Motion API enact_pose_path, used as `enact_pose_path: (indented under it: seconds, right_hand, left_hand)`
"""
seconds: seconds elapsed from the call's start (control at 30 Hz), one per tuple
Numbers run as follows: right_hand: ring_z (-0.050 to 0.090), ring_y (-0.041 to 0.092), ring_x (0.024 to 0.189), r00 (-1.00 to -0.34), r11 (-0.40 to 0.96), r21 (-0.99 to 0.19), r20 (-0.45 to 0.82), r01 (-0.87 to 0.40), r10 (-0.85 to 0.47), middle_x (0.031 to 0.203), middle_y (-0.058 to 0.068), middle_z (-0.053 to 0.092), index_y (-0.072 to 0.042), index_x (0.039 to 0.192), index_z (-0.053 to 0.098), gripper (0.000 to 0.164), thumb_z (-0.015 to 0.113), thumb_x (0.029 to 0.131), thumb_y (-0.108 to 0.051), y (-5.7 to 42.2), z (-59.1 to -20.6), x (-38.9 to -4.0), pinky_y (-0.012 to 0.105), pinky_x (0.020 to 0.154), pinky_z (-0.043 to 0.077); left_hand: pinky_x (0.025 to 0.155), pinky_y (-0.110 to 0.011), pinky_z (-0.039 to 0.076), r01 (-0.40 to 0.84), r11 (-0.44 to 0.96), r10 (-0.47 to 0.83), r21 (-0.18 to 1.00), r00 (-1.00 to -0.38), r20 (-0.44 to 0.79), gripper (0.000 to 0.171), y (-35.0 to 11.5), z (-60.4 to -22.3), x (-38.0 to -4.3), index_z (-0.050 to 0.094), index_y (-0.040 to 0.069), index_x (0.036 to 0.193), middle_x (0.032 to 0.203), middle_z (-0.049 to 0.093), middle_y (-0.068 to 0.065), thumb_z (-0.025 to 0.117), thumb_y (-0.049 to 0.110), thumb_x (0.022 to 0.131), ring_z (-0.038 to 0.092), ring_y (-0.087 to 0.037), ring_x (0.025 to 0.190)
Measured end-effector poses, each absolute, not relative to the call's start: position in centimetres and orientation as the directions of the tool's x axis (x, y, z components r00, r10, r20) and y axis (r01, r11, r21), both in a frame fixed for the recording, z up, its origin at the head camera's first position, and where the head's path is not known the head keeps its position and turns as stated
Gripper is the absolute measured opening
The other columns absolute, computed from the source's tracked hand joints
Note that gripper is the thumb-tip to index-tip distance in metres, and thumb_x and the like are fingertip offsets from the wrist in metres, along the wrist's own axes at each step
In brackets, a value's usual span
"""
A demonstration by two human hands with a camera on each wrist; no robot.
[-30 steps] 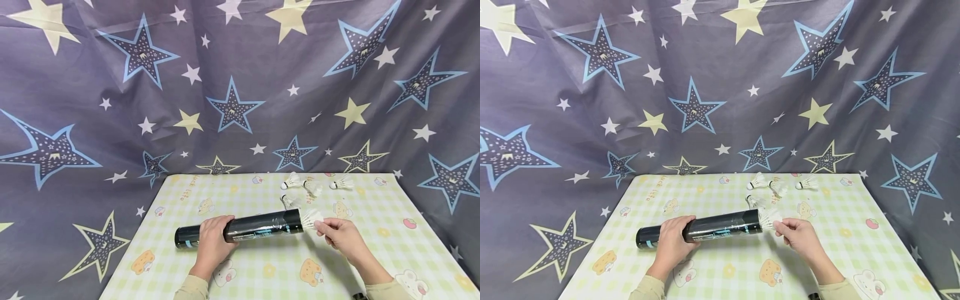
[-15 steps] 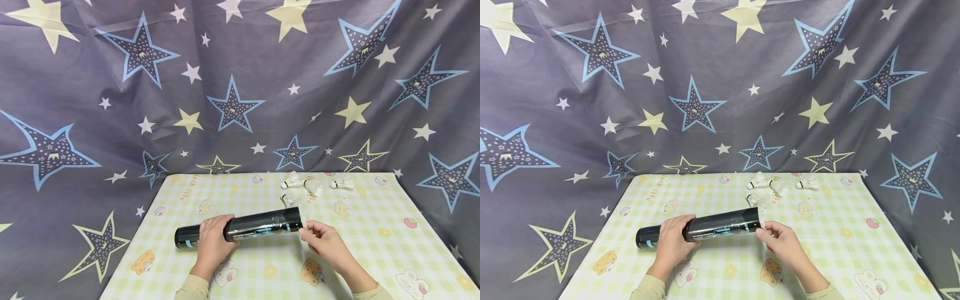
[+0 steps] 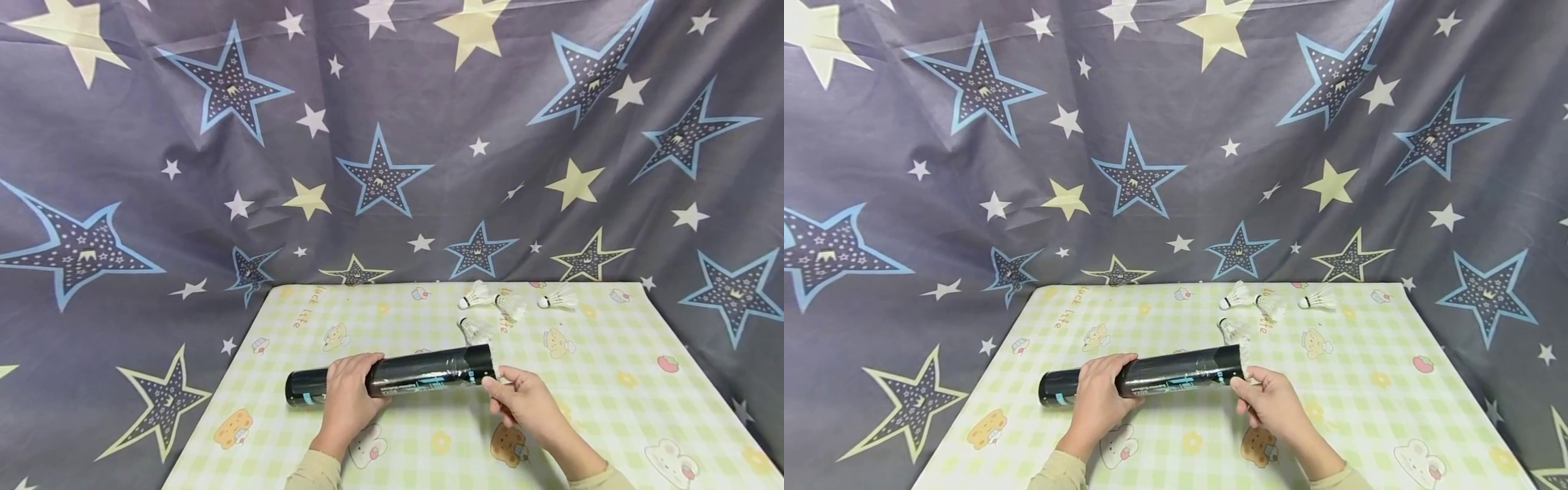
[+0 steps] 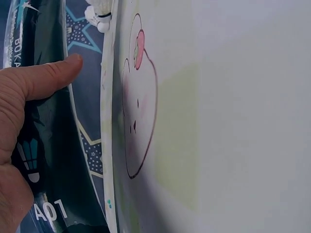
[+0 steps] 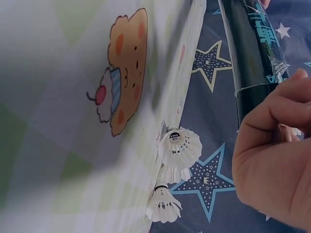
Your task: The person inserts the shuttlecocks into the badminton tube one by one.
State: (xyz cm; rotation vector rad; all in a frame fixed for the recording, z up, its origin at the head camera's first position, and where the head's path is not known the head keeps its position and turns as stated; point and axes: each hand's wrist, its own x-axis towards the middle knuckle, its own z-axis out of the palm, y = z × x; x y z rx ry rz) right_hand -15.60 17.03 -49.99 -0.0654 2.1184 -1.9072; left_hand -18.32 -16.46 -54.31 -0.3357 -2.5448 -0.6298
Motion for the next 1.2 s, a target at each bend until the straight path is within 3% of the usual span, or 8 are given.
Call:
enact_pose_path:
  seconds: [0.33,0.87,1.2]
  right_hand:
    - [0.052,0.007,0.047,-0.931,0.134,-0.981,-0.18,0.143,-0.318,0.068,-0.001,0.067,0.002,0.107,0.067,0.035,0.064,0.108,-0.032,16.72,-50.05,-15.57,0.017,0.044,0.036]
    - [0.055,0.007,0.048,-0.911,0.116,-0.98,-0.194,0.162,-0.365,0.072,-0.001,0.069,-0.002,0.099,0.062,0.032,0.061,0.11,-0.031,16.52,-50.49,-15.47,0.017,0.045,0.039]
    - [0.055,0.008,0.049,-0.914,0.131,-0.973,-0.223,0.189,-0.338,0.072,-0.001,0.069,-0.002,0.098,0.063,0.03,0.062,0.11,-0.029,16.51,-50.23,-15.39,0.018,0.045,0.037]
  left_hand:
    - [0.11,-0.047,0.046,0.353,0.865,0.127,0.358,-0.842,0.525,0.083,-16.52,-54.19,-18.24,0.074,0.023,0.129,0.124,0.079,0.002,0.108,0.022,0.053,0.072,-0.023,0.119]
    - [0.109,-0.044,0.047,0.359,0.87,0.142,0.337,-0.838,0.527,0.085,-16.72,-54.44,-18.29,0.074,0.024,0.128,0.123,0.079,0.004,0.109,0.024,0.05,0.072,-0.02,0.118]
    - [0.11,-0.044,0.047,0.348,0.883,0.165,0.316,-0.859,0.485,0.085,-16.58,-54.41,-18.21,0.072,0.023,0.131,0.124,0.078,0.004,0.108,0.027,0.054,0.07,-0.022,0.12]
